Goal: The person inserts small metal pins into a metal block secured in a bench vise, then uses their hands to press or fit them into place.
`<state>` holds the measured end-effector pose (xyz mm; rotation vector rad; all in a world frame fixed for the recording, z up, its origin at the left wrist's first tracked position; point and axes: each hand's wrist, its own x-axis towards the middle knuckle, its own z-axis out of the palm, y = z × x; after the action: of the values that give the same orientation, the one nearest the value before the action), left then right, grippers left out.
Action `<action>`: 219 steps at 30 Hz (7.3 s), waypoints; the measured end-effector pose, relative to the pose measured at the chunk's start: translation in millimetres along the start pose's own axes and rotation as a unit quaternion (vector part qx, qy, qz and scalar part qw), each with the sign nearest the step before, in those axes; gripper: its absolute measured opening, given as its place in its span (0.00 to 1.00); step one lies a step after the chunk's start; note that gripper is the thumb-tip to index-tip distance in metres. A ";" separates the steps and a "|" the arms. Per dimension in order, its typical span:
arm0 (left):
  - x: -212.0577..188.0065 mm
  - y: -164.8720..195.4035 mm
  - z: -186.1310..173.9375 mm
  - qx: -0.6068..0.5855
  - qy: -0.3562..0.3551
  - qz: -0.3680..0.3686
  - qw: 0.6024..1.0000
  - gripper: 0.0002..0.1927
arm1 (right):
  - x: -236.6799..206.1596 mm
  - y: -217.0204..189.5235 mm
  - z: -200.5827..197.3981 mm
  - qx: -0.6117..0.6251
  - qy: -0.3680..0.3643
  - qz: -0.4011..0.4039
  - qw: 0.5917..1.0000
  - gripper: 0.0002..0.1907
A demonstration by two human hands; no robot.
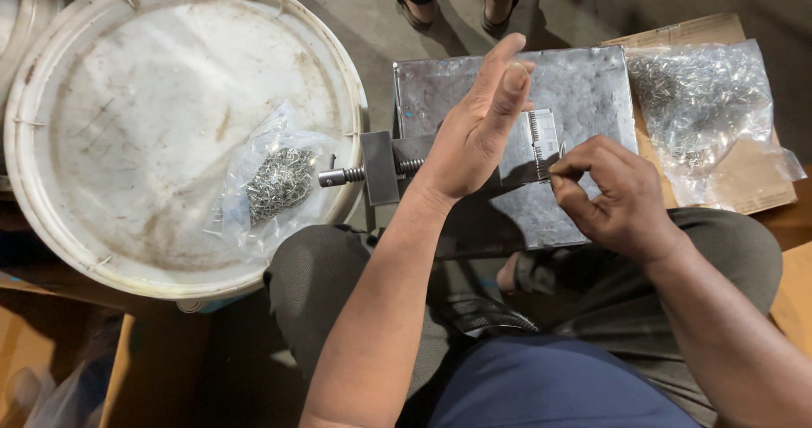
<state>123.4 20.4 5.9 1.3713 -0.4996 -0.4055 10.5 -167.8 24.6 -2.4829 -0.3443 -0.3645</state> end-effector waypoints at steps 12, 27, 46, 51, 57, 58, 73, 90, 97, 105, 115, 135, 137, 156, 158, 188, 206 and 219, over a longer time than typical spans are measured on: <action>-0.8 -1.8 -0.6 0.030 -0.005 0.024 0.999 0.55 | -9.0 6.8 9.5 -0.027 0.046 -0.075 0.996 0.08; -1.9 -0.1 -0.2 0.033 -0.010 0.031 0.999 0.55 | -12.1 5.6 16.2 -0.022 0.070 -0.060 0.996 0.09; -2.7 0.9 -1.3 0.030 -0.016 0.036 0.999 0.54 | -4.3 1.2 11.8 0.010 0.038 -0.005 0.999 0.06; -1.9 2.6 -1.3 0.031 -0.011 0.028 0.999 0.54 | -7.2 1.1 13.3 0.011 0.046 0.001 0.999 0.05; -2.3 0.8 -1.6 0.021 -0.014 0.025 0.999 0.54 | -21.3 0.8 10.7 0.011 0.094 -0.071 0.993 0.09; -2.4 0.3 -2.2 0.028 -0.010 0.032 0.999 0.53 | -23.2 -1.0 11.9 0.014 0.102 -0.097 0.990 0.11; 0.2 -4.0 1.9 -0.047 -0.033 0.042 0.997 0.49 | -29.8 -27.1 15.0 -0.074 0.075 -0.130 0.986 0.14; 0.2 -1.5 6.7 0.032 -0.022 0.038 0.999 0.37 | -30.7 -28.7 13.2 -0.031 0.074 -0.083 0.993 0.14; -9.7 5.8 17.9 0.149 0.034 0.093 0.984 0.32 | -51.2 -2.7 16.0 0.073 0.095 -0.068 0.990 0.10; -33.8 2.8 48.9 0.415 0.123 0.264 0.862 0.22 | -74.6 71.9 1.5 0.130 0.191 0.201 0.952 0.04; -61.7 4.3 84.9 0.493 0.179 0.327 0.786 0.20 | -87.1 88.9 -10.4 0.061 0.155 0.197 0.966 0.08; -45.6 -6.9 96.7 0.495 0.167 0.313 0.793 0.17 | -84.5 90.8 -25.9 0.025 0.137 0.161 0.977 0.06; -45.6 -7.2 97.6 0.496 0.169 0.311 0.793 0.17 | -84.7 90.6 -26.1 0.027 0.136 0.159 0.978 0.06; -47.7 -0.4 102.9 0.475 0.192 0.264 0.817 0.18 | -83.1 87.5 -22.2 0.009 0.123 0.161 0.979 0.06; -48.3 -1.4 102.1 0.472 0.192 0.257 0.821 0.17 | -82.6 86.9 -21.7 0.007 0.124 0.159 0.979 0.07; -92.1 -21.6 -60.9 0.154 0.374 -0.138 0.904 0.13 | -90.1 83.1 -14.6 0.007 0.139 0.141 0.980 0.06; -91.5 -10.0 -49.6 0.333 0.404 -0.115 0.844 0.17 | -87.9 75.6 -12.5 0.000 0.139 0.135 0.981 0.06; -97.5 -1.7 -51.1 0.411 0.394 -0.094 0.817 0.18 | -83.1 70.4 -5.3 -0.017 0.129 0.163 0.978 0.06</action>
<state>71.0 115.6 -11.9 2.2674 0.2108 0.3014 -44.8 -239.6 -36.0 -2.4304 0.1739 -0.5484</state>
